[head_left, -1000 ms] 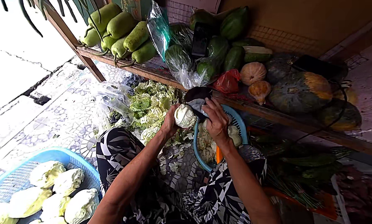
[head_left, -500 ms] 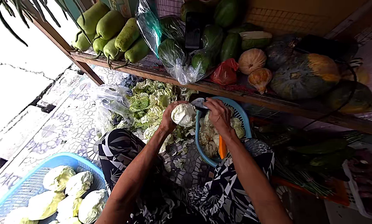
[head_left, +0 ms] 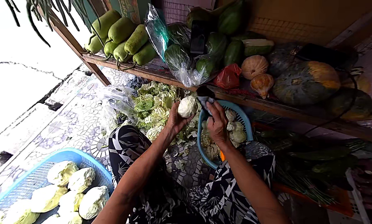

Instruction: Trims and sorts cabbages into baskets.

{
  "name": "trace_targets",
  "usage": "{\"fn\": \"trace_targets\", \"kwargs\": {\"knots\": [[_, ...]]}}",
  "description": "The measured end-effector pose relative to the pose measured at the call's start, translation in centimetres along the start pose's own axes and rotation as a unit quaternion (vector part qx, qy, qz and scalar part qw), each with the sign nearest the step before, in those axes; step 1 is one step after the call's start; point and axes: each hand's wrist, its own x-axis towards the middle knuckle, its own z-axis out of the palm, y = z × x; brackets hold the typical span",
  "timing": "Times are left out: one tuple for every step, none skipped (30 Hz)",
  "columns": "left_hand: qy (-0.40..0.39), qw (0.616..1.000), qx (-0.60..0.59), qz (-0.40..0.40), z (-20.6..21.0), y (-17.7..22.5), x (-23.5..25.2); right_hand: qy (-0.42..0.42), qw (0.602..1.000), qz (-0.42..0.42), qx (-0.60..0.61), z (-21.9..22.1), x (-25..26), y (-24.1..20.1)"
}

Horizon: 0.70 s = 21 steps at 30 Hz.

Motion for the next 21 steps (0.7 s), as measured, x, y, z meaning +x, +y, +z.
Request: {"fn": "trace_targets", "kwargs": {"knots": [[-0.009,1.0,-0.013,-0.001,0.0,-0.1,0.0,-0.032,0.995,-0.091,-0.022,0.4,-0.3,0.4],[-0.014,1.0,-0.022,-0.002,0.0,-0.1,-0.1,-0.063,0.989,-0.133,-0.032,1.0,-0.4,0.9],[-0.01,1.0,-0.03,-0.003,0.0,0.1,-0.1,-0.075,0.989,-0.124,-0.022,1.5,-0.4,1.2],[0.013,0.999,-0.039,-0.007,0.1,0.6,-0.2,-0.079,0.994,-0.079,-0.012,1.5,-0.3,1.6],[0.042,0.997,-0.056,-0.015,0.2,1.1,-0.4,-0.091,0.996,-0.014,-0.008,1.0,0.1,1.9],[0.067,0.995,-0.067,-0.022,0.4,1.7,-0.7,-0.11,0.992,0.055,-0.013,0.2,0.6,2.4],[0.082,0.994,-0.071,-0.026,0.6,2.4,-1.0,-0.131,0.984,0.12,-0.022,-0.8,1.1,2.9],[0.084,0.993,-0.078,-0.025,0.6,3.3,-1.5,-0.144,0.972,0.185,-0.021,-1.6,1.7,3.2],[0.071,0.994,-0.084,-0.02,0.5,4.2,-2.3,-0.152,0.958,0.244,-0.014,-2.1,2.0,3.5],[0.051,0.994,-0.091,-0.013,0.4,5.2,-3.5,-0.155,0.945,0.286,-0.006,-2.5,2.1,3.7],[0.031,0.995,-0.099,0.005,0.3,6.1,-5.0,-0.156,0.939,0.307,-0.005,-2.8,2.2,3.7],[0.01,0.993,-0.108,0.039,-0.1,7.2,-6.7,-0.166,0.937,0.307,-0.01,-2.9,2.3,3.6],[-0.008,0.99,-0.111,0.087,-1.0,8.2,-8.7,-0.189,0.936,0.296,-0.016,-2.8,2.3,3.2],[-0.013,0.984,-0.108,0.143,-2.4,9.0,-10.8,-0.222,0.934,0.28,-0.022,-2.7,2.1,2.5],[-0.007,0.974,-0.106,0.199,-4.2,9.5,-12.8,-0.256,0.931,0.259,-0.026,-2.7,1.8,1.9],[0.006,0.963,-0.105,0.249,-6.1,9.9,-14.8,-0.281,0.93,0.236,-0.027,-2.6,1.5,1.4],[0.041,0.95,-0.098,0.293,-7.9,10.1,-16.5,-0.302,0.927,0.219,-0.025,-2.6,1.3,0.9],[0.086,0.936,-0.086,0.332,-9.9,10.2,-18.0,-0.317,0.925,0.207,-0.024,-2.6,1.0,0.5],[0.134,0.921,-0.069,0.36,-12.4,10.0,-19.2,-0.328,0.922,0.202,-0.025,-2.5,0.9,0.2],[0.183,0.907,-0.055,0.375,-15.5,9.5,-20.2,-0.341,0.917,0.204,-0.029,-2.5,0.8,0.0],[0.244,0.894,-0.042,0.372,-18.8,8.5,-21.2,-0.356,0.91,0.208,-0.039,-2.5,0.7,0.0]]}}
